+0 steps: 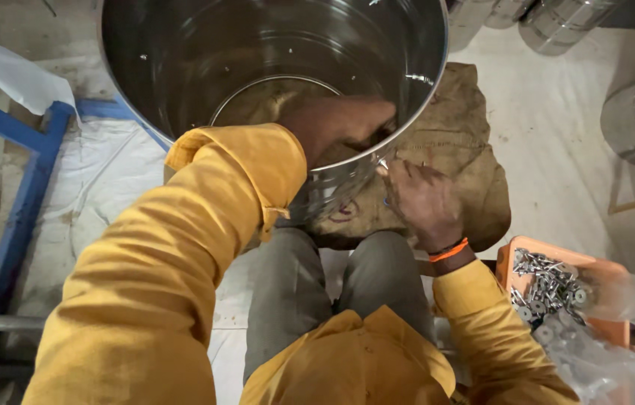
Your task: The person sits on the floor and repeatedly picks washers and bolts from a nearby orange bin, inserts them into pre-drilled holes on a large stainless steel container, and tightens them by hand. The person occasionally uses pliers to adjust the fasteners. The task continues with multiple fasteners being installed around the container's rim.
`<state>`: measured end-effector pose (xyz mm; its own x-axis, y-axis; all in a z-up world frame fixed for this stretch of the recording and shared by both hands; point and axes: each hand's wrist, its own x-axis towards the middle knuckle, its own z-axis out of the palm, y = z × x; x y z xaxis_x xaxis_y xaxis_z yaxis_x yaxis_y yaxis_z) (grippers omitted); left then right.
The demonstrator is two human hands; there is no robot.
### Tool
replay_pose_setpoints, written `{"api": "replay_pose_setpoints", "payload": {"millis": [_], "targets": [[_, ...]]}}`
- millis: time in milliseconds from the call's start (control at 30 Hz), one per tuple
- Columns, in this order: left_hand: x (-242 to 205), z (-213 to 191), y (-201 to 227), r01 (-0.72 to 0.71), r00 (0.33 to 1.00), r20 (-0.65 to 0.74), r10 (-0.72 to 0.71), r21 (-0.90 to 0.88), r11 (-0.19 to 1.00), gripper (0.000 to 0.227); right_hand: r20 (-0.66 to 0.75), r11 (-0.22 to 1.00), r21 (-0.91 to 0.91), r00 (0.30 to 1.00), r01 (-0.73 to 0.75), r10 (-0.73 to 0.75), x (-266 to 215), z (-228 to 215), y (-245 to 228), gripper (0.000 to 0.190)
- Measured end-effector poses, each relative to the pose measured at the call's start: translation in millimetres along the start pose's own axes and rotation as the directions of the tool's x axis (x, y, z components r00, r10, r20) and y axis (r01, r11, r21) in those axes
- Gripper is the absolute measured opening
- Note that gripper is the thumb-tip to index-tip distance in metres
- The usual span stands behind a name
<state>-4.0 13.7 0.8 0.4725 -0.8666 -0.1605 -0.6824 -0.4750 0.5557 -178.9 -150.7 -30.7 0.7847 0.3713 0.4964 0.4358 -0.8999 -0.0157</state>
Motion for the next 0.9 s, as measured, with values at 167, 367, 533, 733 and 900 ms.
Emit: {"api": "replay_pose_setpoints", "payload": {"millis": [167,367,533,733,900], "targets": [[1.7,-1.4,5.1,-0.002,1.000,-0.007,0.002,0.004,1.000,0.034,0.215,0.533,0.740,0.895,-0.410,0.391,0.2,37.6,-1.9,0.029],[-2.0,3.6,1.5,0.016,0.999,0.028,-0.015,-0.006,1.000,0.035,0.407,0.248,0.817,0.825,-0.521,0.391,-4.6,29.6,-1.0,0.035],[-4.8,1.2,-7.0,0.028,0.999,0.020,-0.027,-0.013,1.000,0.035,-0.005,0.984,0.062,0.986,-0.168,0.169,-5.3,-4.7,-6.5,0.037],[-2.9,-2.5,-2.3,0.020,0.999,0.036,-0.020,-0.001,1.000,0.035,0.018,0.997,-0.081,1.000,0.022,-0.021,8.3,-11.3,-4.2,0.026],[-5.3,-5.1,1.4,0.010,1.000,0.021,-0.010,-0.002,1.000,0.036,-0.031,0.986,-0.110,0.992,0.122,-0.126,11.9,-5.3,0.9,0.023]]}}
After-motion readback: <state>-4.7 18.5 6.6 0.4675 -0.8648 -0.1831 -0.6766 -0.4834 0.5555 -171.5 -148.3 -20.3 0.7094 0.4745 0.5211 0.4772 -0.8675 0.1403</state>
